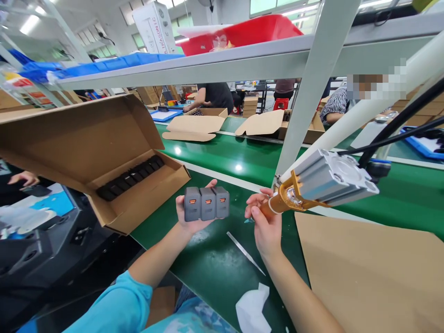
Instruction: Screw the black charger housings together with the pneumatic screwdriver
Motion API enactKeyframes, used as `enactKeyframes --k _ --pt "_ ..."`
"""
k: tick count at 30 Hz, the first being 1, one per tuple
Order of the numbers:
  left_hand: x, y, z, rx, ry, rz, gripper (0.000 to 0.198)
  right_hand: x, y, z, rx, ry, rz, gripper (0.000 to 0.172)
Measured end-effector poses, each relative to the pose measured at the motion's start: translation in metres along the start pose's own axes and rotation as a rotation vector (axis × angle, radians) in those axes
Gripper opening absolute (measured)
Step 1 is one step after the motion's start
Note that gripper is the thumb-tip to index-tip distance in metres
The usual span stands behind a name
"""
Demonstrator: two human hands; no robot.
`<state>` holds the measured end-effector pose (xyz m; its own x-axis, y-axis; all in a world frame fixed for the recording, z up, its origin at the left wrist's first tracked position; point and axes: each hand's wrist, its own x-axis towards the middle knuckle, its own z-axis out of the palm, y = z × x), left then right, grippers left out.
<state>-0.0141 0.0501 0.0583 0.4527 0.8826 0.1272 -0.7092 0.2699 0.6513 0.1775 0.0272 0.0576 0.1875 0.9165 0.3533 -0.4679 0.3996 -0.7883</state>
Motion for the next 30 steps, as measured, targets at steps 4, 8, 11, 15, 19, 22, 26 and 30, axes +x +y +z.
enactKeyframes --k 4,8,11,15,19,22,26,30 --pt "0.006 -0.001 0.004 0.006 0.054 0.03 0.085 0.003 0.005 -0.004 -0.093 0.058 -0.048 0.034" --pt "0.012 -0.006 0.003 0.032 0.072 0.054 0.082 0.006 0.008 -0.019 -0.259 0.176 -0.115 0.042" --pt "0.012 -0.014 -0.001 0.048 0.073 0.061 0.081 0.002 0.01 -0.039 -0.411 0.241 -0.124 0.057" --pt "0.01 -0.024 -0.008 0.033 0.091 0.014 0.078 -0.013 0.009 -0.067 -0.599 0.258 -0.115 0.068" --pt "0.01 -0.03 -0.014 0.013 0.107 -0.026 0.077 -0.034 0.0 -0.085 -0.729 0.228 -0.067 0.081" --pt "0.01 -0.033 -0.013 0.011 0.111 -0.038 0.078 -0.052 -0.008 -0.085 -0.86 0.248 -0.15 0.087" --pt "0.007 -0.039 -0.009 0.002 0.098 -0.06 0.076 -0.074 -0.013 -0.064 -1.094 0.03 -0.427 0.072" --pt "0.003 -0.048 -0.006 0.017 0.078 -0.124 0.075 -0.085 -0.009 -0.038 -1.211 -0.317 -0.596 0.058"
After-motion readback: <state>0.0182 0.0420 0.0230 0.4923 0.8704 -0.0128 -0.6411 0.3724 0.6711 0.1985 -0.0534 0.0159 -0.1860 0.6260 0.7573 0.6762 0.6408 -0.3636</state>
